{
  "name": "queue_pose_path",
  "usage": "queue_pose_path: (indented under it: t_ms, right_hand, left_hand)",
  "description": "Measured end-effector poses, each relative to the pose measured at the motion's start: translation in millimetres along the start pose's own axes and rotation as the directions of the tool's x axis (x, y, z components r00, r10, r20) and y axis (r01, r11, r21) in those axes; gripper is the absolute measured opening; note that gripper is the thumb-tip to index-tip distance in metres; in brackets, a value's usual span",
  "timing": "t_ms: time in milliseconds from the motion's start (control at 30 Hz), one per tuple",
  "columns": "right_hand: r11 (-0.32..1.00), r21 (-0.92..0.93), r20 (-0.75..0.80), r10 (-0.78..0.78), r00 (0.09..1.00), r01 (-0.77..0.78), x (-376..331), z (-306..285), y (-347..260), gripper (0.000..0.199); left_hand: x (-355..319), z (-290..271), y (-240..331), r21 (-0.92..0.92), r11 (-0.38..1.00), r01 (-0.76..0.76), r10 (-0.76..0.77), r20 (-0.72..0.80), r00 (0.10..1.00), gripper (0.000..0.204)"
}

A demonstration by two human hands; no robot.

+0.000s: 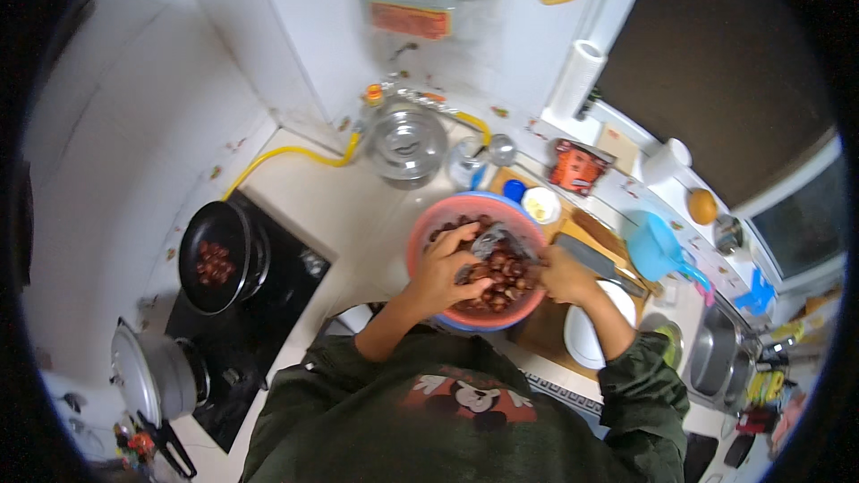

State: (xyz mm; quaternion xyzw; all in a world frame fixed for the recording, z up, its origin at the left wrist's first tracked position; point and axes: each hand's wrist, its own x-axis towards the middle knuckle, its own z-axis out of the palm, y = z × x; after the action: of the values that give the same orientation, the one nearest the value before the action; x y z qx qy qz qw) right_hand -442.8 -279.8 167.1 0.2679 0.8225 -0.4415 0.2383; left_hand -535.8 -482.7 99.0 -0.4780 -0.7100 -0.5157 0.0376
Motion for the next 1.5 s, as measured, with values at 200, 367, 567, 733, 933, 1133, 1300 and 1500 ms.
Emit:
queue_pose_path:
  t_ms: [200,367,567,733,933,1133,1300,1500]
  right_hand:
    - [0.987,0.132,-0.121,-0.072,0.99,0.088,-11.0,-11.7,-4.9,0.021]
    - [0.981,0.151,-0.119,-0.103,0.988,0.121,-18.1,-14.9,-5.8,0.019]
    - [0.982,0.148,-0.149,-0.097,0.984,0.119,-6.0,-17.0,-2.1,0.02]
    - [0.982,0.158,-0.147,-0.085,0.985,0.108,-5.6,-20.8,2.4,0.021]
    - [0.964,-0.094,-0.235,-0.265,0.935,0.249,-8.5,-27.6,19.1,0.024]
    - [0.928,-0.325,-0.234,-0.264,0.936,0.181,-21.6,-29.3,10.5,0.033]
    - [0.917,-0.335,-0.23,-0.301,0.926,0.215,-26.2,-28.0,14.0,0.03]
    - [0.889,-0.414,-0.231,-0.309,0.923,0.194,-18.8,-26.8,17.3,0.023]
  left_hand:
    - [-31.3,-97.9,-27.0,-0.505,0.807,0.307,-0.49,-0.282,0.825,0.034]
    - [-115.0,-240.2,-103.3,-0.007,0.838,0.546,-0.372,-0.74,0.56,0.026]
    - [-181.4,-305.7,-147.7,0.439,0.074,0.895,-0.454,-0.784,0.422,0.03]
    - [-171.7,-296.0,-135.6,0.499,-0.27,0.824,-0.501,-0.803,0.322,0.045]
    - [-108.1,-243.6,-103.3,0.663,0.306,0.683,0.01,-0.719,0.695,0.035]
    - [-30.0,-10.8,-75.4,0.169,0.941,0.292,-0.287,-0.055,0.956,0.03]
    - [-13.8,56.1,-77.4,0.508,0.814,0.281,-0.417,0.174,0.892,0.035]
    - [-22.7,67.1,-97.5,0.108,0.875,0.471,-0.482,0.115,0.869,0.018]
